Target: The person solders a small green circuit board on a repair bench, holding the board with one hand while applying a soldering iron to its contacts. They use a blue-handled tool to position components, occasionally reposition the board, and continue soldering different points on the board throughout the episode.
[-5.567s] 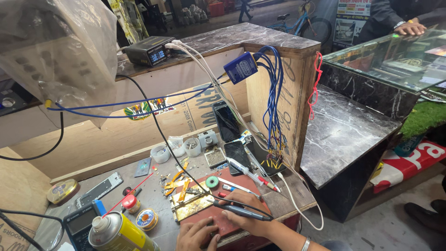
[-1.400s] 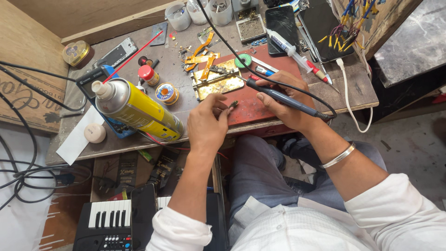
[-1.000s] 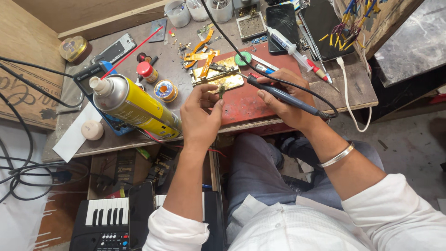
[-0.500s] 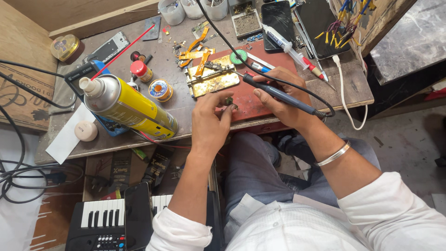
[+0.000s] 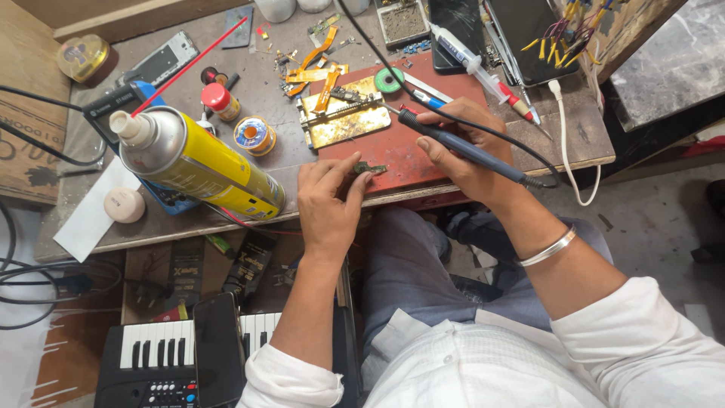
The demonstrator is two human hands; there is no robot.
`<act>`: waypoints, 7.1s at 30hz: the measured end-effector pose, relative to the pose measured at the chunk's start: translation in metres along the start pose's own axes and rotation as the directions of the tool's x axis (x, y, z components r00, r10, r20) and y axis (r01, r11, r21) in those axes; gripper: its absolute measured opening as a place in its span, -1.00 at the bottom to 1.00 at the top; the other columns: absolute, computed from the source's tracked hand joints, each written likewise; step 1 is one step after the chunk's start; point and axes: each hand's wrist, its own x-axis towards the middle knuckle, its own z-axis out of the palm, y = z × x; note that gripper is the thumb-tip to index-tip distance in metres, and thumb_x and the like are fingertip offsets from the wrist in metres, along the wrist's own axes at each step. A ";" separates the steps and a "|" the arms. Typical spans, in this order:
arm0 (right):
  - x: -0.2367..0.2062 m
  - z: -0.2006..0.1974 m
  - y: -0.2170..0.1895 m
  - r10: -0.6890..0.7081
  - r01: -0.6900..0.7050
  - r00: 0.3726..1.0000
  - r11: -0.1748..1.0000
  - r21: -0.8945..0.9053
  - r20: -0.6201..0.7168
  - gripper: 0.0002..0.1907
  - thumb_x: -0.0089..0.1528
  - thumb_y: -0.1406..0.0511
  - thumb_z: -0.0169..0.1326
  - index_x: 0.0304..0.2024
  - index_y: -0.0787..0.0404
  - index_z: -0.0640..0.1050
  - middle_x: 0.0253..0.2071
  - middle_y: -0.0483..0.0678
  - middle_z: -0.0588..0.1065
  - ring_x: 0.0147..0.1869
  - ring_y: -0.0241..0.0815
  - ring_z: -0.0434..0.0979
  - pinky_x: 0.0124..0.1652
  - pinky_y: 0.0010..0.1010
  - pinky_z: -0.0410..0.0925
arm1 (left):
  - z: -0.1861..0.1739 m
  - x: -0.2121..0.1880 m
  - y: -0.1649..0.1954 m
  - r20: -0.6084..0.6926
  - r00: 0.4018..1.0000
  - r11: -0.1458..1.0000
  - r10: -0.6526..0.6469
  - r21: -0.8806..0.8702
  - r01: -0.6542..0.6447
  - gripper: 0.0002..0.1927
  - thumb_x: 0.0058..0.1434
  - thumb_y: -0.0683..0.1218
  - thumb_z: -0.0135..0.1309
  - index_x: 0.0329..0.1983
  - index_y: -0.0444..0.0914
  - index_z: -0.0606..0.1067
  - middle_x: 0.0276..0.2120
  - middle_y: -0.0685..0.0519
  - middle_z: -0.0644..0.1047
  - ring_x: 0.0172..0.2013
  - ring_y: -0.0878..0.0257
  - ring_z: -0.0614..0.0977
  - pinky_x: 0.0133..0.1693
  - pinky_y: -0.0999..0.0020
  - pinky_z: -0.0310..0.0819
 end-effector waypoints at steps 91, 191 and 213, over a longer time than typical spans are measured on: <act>-0.059 0.004 0.030 0.127 -0.144 0.987 0.972 0.184 0.102 -0.81 0.26 0.33 0.13 -0.06 0.19 0.55 -0.09 -0.09 0.62 -0.13 -0.40 0.52 -0.15 -0.49 0.42 | 0.019 -0.056 -0.004 -0.190 0.947 0.963 0.260 0.121 -0.240 -0.91 0.18 -0.11 0.29 -0.25 -0.13 0.62 -0.29 0.06 0.62 -0.20 0.04 0.62 -0.07 0.14 0.48; -0.040 0.009 0.034 0.152 -0.133 0.981 0.980 -0.145 0.122 -0.84 0.22 0.34 0.28 -0.20 0.32 0.69 -0.42 -0.09 0.62 -0.37 -0.46 0.54 -0.36 -0.61 0.37 | 0.028 -0.043 -0.015 -0.184 0.963 0.964 0.197 0.214 -0.156 -0.90 0.22 -0.13 0.26 -0.19 -0.10 0.67 -0.30 0.18 0.59 -0.20 0.17 0.57 -0.16 0.21 0.34; -0.038 0.006 0.037 0.161 -0.156 0.979 0.987 -0.048 0.125 -0.84 0.20 0.35 0.28 -0.19 0.30 0.68 -0.33 -0.11 0.60 -0.31 -0.47 0.51 -0.32 -0.60 0.36 | 0.028 -0.042 -0.015 -0.189 0.962 0.965 0.200 0.208 -0.160 -0.89 0.22 -0.13 0.27 -0.18 -0.10 0.67 -0.30 0.18 0.59 -0.21 0.17 0.57 -0.16 0.21 0.35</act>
